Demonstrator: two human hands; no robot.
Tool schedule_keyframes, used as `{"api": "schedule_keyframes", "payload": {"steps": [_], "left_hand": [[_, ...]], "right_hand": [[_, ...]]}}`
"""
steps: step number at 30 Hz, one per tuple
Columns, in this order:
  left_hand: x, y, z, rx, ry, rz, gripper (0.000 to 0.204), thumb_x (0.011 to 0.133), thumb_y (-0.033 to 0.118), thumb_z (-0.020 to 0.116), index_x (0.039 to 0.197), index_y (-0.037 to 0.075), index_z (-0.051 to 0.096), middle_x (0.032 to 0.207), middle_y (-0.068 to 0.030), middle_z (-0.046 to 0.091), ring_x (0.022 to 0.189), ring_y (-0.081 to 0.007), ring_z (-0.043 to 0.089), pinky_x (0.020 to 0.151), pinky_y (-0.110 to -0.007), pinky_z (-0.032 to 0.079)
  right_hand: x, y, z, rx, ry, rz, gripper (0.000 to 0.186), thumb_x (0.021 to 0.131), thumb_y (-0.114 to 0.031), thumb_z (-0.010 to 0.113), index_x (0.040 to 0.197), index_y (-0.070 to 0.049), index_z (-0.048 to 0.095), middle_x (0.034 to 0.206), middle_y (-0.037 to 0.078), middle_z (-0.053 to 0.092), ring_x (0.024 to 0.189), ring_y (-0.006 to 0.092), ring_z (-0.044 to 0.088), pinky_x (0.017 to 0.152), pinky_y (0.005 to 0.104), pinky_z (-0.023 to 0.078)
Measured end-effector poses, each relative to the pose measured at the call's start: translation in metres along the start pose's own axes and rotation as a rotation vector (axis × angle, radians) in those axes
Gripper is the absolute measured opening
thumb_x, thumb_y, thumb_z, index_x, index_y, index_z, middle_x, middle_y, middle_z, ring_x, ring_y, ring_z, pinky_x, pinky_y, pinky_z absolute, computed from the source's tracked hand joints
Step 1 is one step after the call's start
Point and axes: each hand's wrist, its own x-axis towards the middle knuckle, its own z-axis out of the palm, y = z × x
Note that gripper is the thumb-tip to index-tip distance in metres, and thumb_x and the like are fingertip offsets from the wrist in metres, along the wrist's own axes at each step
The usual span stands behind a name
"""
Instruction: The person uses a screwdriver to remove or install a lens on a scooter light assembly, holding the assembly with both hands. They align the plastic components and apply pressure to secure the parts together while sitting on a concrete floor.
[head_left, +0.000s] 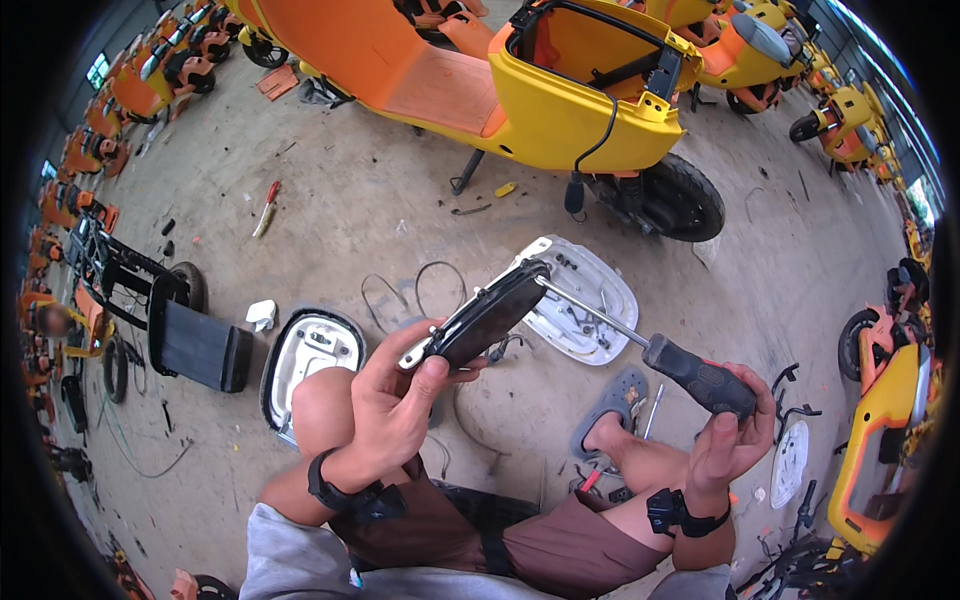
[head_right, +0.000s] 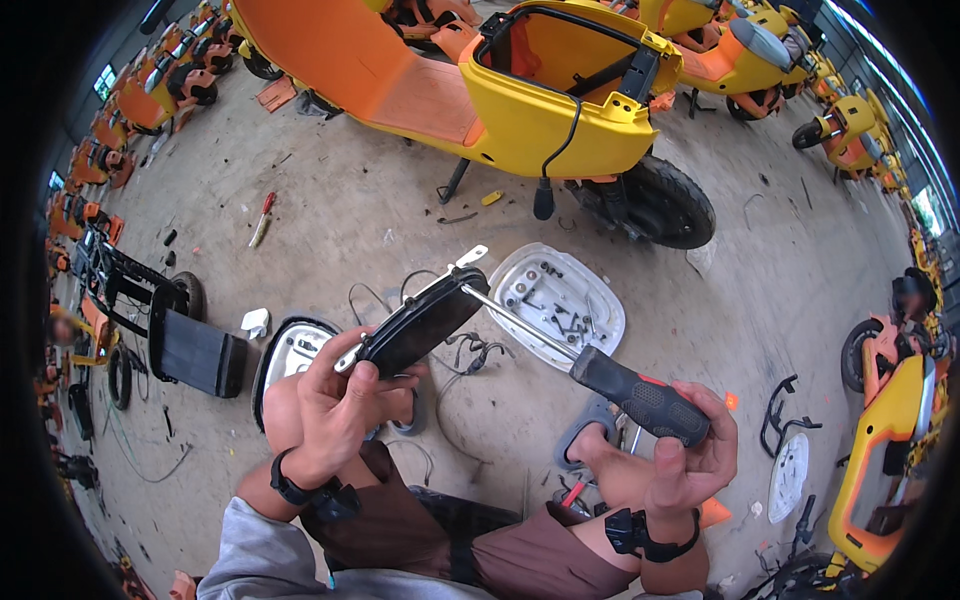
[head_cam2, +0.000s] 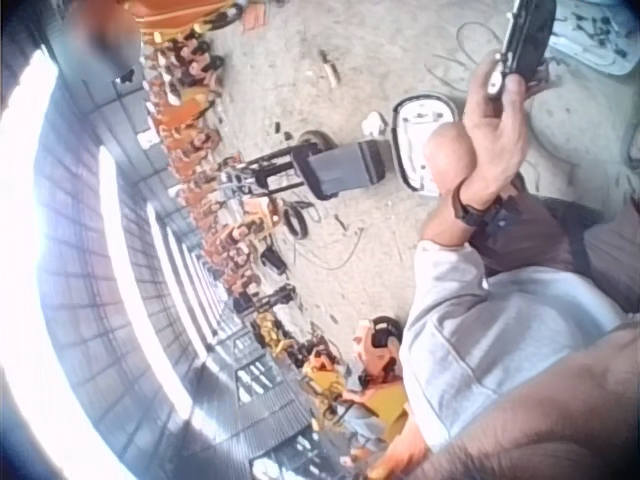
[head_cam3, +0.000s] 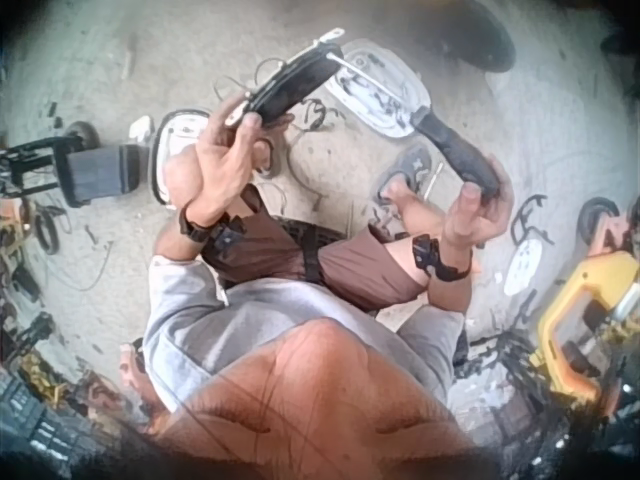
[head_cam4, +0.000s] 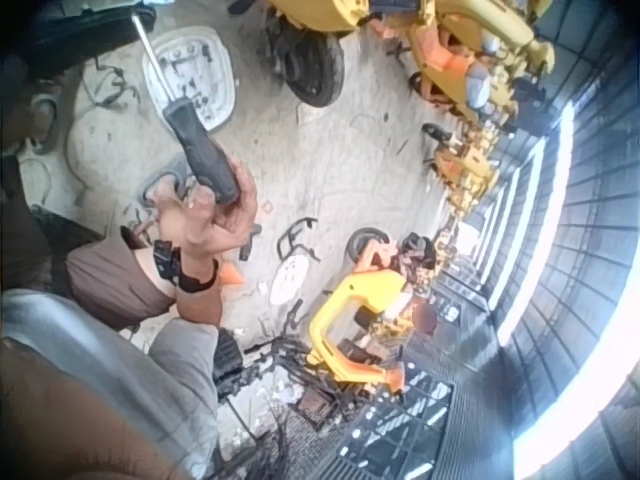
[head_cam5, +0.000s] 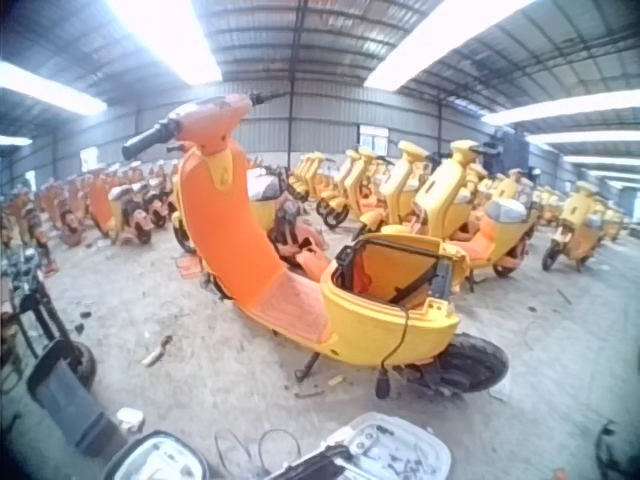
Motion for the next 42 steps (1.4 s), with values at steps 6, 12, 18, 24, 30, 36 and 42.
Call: {"api": "schedule_keyframes", "payload": {"steps": [6, 12, 18, 24, 30, 36, 42], "left_hand": [[0.002, -0.007, 0.0, 0.015, 0.012, 0.064, 0.034, 0.101, 0.009, 0.046, 0.132, -0.004, 0.039, 0.115, -0.0217, 0.061, 0.095, -0.0254, 0.066, 0.074, -0.032, 0.057], [0.0, -0.004, -0.001, 0.084, 0.014, 0.067, 0.033, 0.102, 0.012, 0.045, 0.13, -0.004, 0.039, 0.112, -0.021, 0.062, 0.092, -0.021, 0.066, 0.064, -0.025, 0.052], [-0.001, -0.004, 0.001, 0.095, -0.016, 0.087, 0.032, 0.1, 0.009, 0.047, 0.129, -0.004, 0.04, 0.112, -0.0194, 0.062, 0.096, -0.0218, 0.065, 0.071, -0.028, 0.054], [-0.001, -0.004, 0.001, 0.102, -0.012, 0.082, 0.033, 0.1, 0.01, 0.047, 0.129, -0.005, 0.041, 0.11, -0.0193, 0.062, 0.097, -0.0212, 0.065, 0.071, -0.028, 0.054], [-0.002, -0.003, 0.001, 0.092, -0.003, 0.057, 0.033, 0.1, 0.011, 0.047, 0.129, -0.005, 0.041, 0.109, -0.0189, 0.063, 0.096, -0.0205, 0.065, 0.071, -0.028, 0.054], [-0.003, -0.002, 0.001, 0.126, 0.009, 0.054, 0.033, 0.1, 0.01, 0.048, 0.128, -0.005, 0.041, 0.115, -0.0196, 0.06, 0.097, -0.0214, 0.064, 0.069, -0.028, 0.054], [-0.003, -0.003, -0.002, 0.164, -0.007, 0.081, 0.034, 0.1, 0.01, 0.048, 0.13, -0.004, 0.041, 0.12, -0.0195, 0.058, 0.098, -0.0218, 0.064, 0.069, -0.027, 0.054]], "right_hand": [[0.012, 0.011, -0.007, 0.235, 0.097, 0.23, 0.045, 0.097, -0.024, 0.055, 0.126, 0.009, 0.047, 0.105, 0.017, 0.062, 0.084, 0.0203, 0.065, 0.076, 0.0292, 0.052], [0.024, 0.015, -0.01, 0.357, 0.189, 0.499, 0.038, 0.097, -0.024, 0.056, 0.119, 0.008, 0.054, 0.093, 0.015, 0.066, 0.071, 0.0174, 0.064, 0.071, 0.0275, 0.053], [0.023, 0.019, -0.011, 0.413, 0.148, 0.562, 0.037, 0.098, -0.025, 0.055, 0.119, 0.006, 0.056, 0.092, 0.013, 0.067, 0.072, 0.0163, 0.065, 0.07, 0.0271, 0.054], [0.023, 0.019, -0.011, 0.428, 0.147, 0.582, 0.037, 0.098, -0.025, 0.055, 0.118, 0.005, 0.057, 0.092, 0.013, 0.067, 0.072, 0.0162, 0.065, 0.07, 0.0272, 0.055], [0.023, 0.019, -0.011, 0.427, 0.139, 0.582, 0.036, 0.098, -0.025, 0.056, 0.117, 0.005, 0.058, 0.091, 0.014, 0.067, 0.071, 0.016, 0.065, 0.07, 0.0273, 0.055], [0.023, 0.02, -0.012, 0.418, 0.148, 0.58, 0.036, 0.098, -0.025, 0.055, 0.117, 0.005, 0.058, 0.091, 0.013, 0.068, 0.071, 0.0158, 0.065, 0.069, 0.0268, 0.055], [0.022, 0.021, -0.015, 0.432, 0.139, 0.577, 0.037, 0.097, -0.025, 0.056, 0.118, 0.005, 0.057, 0.091, 0.014, 0.067, 0.073, 0.0164, 0.066, 0.07, 0.0272, 0.056]]}}
